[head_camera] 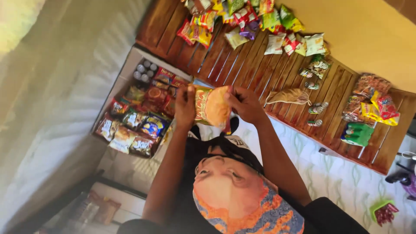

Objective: Sorting and organizing various snack packets and small tins into a cardboard box.

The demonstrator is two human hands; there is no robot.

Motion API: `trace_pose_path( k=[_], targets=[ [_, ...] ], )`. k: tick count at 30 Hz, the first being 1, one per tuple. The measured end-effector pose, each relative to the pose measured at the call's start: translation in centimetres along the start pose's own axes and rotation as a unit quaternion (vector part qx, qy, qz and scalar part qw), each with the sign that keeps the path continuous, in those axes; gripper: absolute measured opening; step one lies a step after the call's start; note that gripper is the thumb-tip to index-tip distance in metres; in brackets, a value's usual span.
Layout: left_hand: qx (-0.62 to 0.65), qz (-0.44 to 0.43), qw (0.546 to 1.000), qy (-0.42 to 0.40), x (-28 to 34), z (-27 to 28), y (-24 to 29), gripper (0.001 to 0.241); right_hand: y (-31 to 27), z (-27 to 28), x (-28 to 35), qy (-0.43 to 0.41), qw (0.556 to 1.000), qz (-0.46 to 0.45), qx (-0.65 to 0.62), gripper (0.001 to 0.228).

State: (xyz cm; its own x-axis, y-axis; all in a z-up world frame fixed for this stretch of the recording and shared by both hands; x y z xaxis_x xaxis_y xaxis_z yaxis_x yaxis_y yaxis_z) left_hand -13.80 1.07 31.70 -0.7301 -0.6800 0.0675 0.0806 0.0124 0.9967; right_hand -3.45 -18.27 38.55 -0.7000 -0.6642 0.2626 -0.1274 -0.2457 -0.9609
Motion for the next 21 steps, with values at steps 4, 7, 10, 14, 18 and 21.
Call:
trace_pose_path(
  k=[4,7,10,14,18,21],
  targets=[
    [-0.014,-0.033,0.999,-0.035,0.0,-2.4,-3.1,0.037,1.3,0.2,-0.4,-0.032,0.999,0.025,0.018,0.020],
    [0.274,0.210,0.937,-0.052,0.7,-2.8,-3.9,0.037,3.1,1.6,-1.4,-0.038,0.996,0.041,-0.062,0.021],
    [0.445,0.294,0.838,-0.115,1.0,-3.0,0.9,0.041,5.3,1.6,-2.0,-0.024,1.000,-0.014,0.003,0.029],
    [0.339,0.225,0.910,-0.075,-0.7,-1.5,-0.2,0.040,7.3,0.2,-0.8,-0.019,0.985,-0.133,-0.109,0.025],
    [0.256,0.138,0.955,-0.065,-2.5,-0.2,-3.1,0.039,5.8,-0.3,-0.9,-0.105,0.984,-0.142,-0.039,0.036],
    [0.249,0.090,0.962,-0.065,-2.6,-0.2,-3.1,0.041,4.4,-0.2,-2.5,-0.140,0.977,-0.100,0.126,0.047]
  ],
)
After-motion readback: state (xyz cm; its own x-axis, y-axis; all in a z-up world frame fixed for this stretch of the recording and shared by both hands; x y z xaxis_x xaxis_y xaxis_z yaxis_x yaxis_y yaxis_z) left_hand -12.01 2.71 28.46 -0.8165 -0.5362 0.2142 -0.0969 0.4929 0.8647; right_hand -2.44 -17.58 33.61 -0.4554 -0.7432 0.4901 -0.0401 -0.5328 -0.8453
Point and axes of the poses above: each hand's wrist, its own x-axis away from the middle knuckle, its own z-axis out of the back of the hand, y = z × x, the point moved 9 cm from there along -x, towards the middle knuckle, and after that the axes turned 1 degree about -x, right-handed, at the moved point
